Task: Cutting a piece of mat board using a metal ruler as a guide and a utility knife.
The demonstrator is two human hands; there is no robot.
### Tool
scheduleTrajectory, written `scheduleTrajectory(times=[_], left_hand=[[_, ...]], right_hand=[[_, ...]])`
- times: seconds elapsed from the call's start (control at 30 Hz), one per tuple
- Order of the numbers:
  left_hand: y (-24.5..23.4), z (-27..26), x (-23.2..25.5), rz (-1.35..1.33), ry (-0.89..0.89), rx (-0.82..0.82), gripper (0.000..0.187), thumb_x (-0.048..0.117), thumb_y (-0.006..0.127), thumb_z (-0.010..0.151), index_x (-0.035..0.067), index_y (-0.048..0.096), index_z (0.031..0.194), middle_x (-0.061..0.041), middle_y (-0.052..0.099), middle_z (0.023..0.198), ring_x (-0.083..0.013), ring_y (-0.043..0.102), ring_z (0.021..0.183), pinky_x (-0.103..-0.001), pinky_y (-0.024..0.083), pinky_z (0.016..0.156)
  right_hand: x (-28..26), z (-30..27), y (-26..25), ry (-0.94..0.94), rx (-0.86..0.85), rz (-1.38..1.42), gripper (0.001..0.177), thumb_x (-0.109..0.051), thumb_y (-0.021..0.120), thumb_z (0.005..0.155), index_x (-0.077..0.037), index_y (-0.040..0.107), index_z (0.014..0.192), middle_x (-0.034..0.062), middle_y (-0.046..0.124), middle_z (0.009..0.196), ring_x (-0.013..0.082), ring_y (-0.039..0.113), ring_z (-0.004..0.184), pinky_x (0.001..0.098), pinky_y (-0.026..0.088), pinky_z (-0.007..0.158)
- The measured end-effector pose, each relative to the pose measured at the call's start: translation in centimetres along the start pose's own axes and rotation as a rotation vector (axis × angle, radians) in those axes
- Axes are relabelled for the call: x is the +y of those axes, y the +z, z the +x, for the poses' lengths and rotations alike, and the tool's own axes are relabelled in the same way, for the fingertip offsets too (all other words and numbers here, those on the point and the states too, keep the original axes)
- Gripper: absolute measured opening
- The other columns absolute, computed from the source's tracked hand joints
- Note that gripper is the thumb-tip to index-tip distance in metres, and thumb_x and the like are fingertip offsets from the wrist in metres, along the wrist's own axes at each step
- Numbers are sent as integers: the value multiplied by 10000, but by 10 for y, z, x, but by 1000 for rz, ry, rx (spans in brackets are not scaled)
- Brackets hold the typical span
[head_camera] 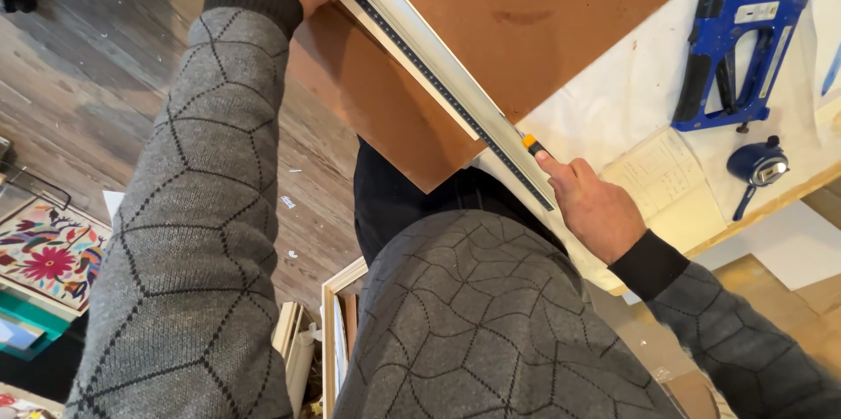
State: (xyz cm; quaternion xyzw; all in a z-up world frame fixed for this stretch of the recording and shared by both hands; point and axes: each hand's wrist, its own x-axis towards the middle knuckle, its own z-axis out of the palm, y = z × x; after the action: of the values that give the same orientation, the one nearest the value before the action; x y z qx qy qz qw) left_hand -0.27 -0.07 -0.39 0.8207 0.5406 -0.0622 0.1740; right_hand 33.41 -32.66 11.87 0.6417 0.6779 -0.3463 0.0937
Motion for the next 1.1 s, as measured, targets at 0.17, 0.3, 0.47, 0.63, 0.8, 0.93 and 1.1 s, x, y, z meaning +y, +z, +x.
scheduleTrajectory(times=[0.17,0.3,0.47,0.63,0.8,0.93,1.1], left_hand=[[-2,1,1,17,-43,-98,838,876,701,810,77,781,1051,-155,730,770,-356,709,697,-488,562,656],[1,1,-1,49,-19,-54,849,876,703,793,70,778,1047,-159,728,747,-356,705,664,-503,558,626],[-3,4,-2,-64,-19,-27,855,860,749,773,58,765,1067,-158,733,824,-354,704,711,-478,554,633],[-25,1,10,-115,-158,-54,1112,884,797,620,32,628,1314,-238,640,1276,-421,530,1273,-563,363,1085],[-22,-1,10,-99,-160,25,1531,903,841,553,-106,234,1531,-314,279,1577,-442,194,1497,-557,152,1231],[-35,-1,19,-159,-208,-19,1623,841,867,529,-72,54,1596,-290,66,1679,-387,40,1582,-511,118,1288],[-37,-1,20,-139,-252,-72,1628,800,877,510,-56,37,1610,-273,-1,1700,-370,10,1600,-491,106,1303]], right_hand=[[6,-8,5,25,-46,-29,470,-190,541,1005,-201,430,1462,123,549,936,347,596,572,464,525,501],[3,-7,-5,6,-9,-17,480,-189,571,989,-196,449,1453,123,558,920,349,593,588,466,518,505],[-2,-8,-21,-65,168,116,479,-130,642,971,-149,473,1418,151,594,927,396,612,677,483,517,569],[-13,32,-23,-63,369,233,503,-62,652,986,-87,447,1445,246,667,1217,460,684,943,493,578,759],[-56,136,-43,-152,427,271,495,-56,649,1015,-77,454,1470,255,662,1271,455,681,1058,490,578,845],[-103,226,-67,-361,513,318,488,-49,629,1041,-86,435,1487,235,646,1382,433,671,1149,480,576,904],[-148,320,-82,-399,537,298,483,-70,628,1048,-126,431,1486,226,672,1270,454,679,1075,510,568,839]])
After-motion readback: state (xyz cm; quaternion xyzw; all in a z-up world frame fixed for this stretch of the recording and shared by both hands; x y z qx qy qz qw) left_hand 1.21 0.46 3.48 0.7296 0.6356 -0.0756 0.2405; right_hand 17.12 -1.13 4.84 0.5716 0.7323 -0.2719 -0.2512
